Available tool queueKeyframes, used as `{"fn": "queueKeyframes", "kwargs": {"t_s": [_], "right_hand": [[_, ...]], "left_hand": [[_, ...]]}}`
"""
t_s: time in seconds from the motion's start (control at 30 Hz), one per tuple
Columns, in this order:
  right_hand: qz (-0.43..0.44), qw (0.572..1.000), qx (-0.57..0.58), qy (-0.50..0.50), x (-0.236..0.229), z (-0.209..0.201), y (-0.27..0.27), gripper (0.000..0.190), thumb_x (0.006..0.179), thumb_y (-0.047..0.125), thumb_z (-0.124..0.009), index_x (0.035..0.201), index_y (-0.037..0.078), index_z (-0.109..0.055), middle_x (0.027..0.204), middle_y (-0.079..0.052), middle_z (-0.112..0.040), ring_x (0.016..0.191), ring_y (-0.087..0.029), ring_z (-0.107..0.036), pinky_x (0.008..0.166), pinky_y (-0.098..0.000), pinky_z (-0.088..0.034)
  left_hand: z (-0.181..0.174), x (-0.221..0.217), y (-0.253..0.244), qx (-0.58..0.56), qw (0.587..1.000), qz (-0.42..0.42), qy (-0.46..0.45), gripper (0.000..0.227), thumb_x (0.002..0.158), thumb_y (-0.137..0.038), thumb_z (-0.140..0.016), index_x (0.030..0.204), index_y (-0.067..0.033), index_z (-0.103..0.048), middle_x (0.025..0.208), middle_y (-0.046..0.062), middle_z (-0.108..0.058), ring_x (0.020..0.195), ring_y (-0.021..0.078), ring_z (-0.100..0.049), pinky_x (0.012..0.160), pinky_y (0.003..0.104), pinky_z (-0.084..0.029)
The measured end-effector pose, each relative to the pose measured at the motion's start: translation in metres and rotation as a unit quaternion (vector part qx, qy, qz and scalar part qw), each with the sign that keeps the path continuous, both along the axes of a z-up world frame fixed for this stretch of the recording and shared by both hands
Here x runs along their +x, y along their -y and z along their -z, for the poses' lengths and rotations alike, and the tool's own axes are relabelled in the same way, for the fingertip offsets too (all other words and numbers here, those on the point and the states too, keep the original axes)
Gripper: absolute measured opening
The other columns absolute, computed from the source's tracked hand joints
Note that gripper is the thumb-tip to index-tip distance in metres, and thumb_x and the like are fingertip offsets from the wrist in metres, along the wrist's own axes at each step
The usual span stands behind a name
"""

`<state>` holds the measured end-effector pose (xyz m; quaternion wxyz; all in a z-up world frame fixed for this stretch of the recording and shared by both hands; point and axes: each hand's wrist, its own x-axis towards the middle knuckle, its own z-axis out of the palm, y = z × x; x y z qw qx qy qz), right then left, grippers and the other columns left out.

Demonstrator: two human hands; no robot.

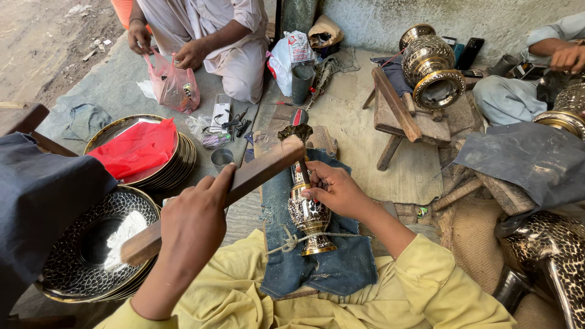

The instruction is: The person uses a hammer and a chisel to create a decorative pattern on a brass vase. They repeatedly strike the chisel against the vase's surface while holding it steady with their other hand.

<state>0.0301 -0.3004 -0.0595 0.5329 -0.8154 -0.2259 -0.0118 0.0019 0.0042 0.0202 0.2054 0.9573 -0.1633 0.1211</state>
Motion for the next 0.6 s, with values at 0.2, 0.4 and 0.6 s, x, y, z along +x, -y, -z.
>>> {"fn": "queueKeyframes", "kwargs": {"t_s": [0.2, 0.4, 0.6], "right_hand": [[0.010, 1.000, -0.017, 0.005, -0.0011, 0.0011, 0.0000, 0.049, 0.091, 0.016, -0.077, 0.137, 0.012, -0.060, 0.075, 0.004, -0.055, 0.066, -0.004, -0.052, 0.059, -0.0220, -0.047], [0.004, 1.000, -0.016, 0.016, -0.0027, -0.0009, 0.0003, 0.051, 0.092, 0.016, -0.077, 0.140, 0.013, -0.060, 0.076, 0.005, -0.055, 0.067, -0.004, -0.049, 0.059, -0.0223, -0.045], [-0.006, 1.000, 0.028, -0.001, -0.0028, 0.0026, 0.0014, 0.050, 0.093, 0.010, -0.076, 0.140, 0.009, -0.059, 0.078, 0.004, -0.054, 0.071, -0.004, -0.052, 0.063, -0.0217, -0.048]], "left_hand": [[0.0057, -0.0012, 0.0001, 0.002, 1.000, -0.002, -0.008, 0.071, 0.079, -0.009, -0.068, 0.145, -0.0264, -0.048, 0.101, 0.009, -0.071, 0.084, 0.0356, -0.070, 0.069, 0.050, -0.054], [0.0067, -0.0025, -0.0004, -0.017, 1.000, 0.015, -0.008, 0.075, 0.075, -0.008, -0.068, 0.146, -0.0237, -0.049, 0.103, 0.010, -0.070, 0.084, 0.0361, -0.070, 0.068, 0.050, -0.055], [0.0049, -0.0079, 0.0009, 0.049, 0.998, -0.018, -0.023, 0.068, 0.084, -0.009, -0.065, 0.147, -0.0256, -0.048, 0.107, 0.010, -0.071, 0.089, 0.0352, -0.071, 0.073, 0.050, -0.055]]}}
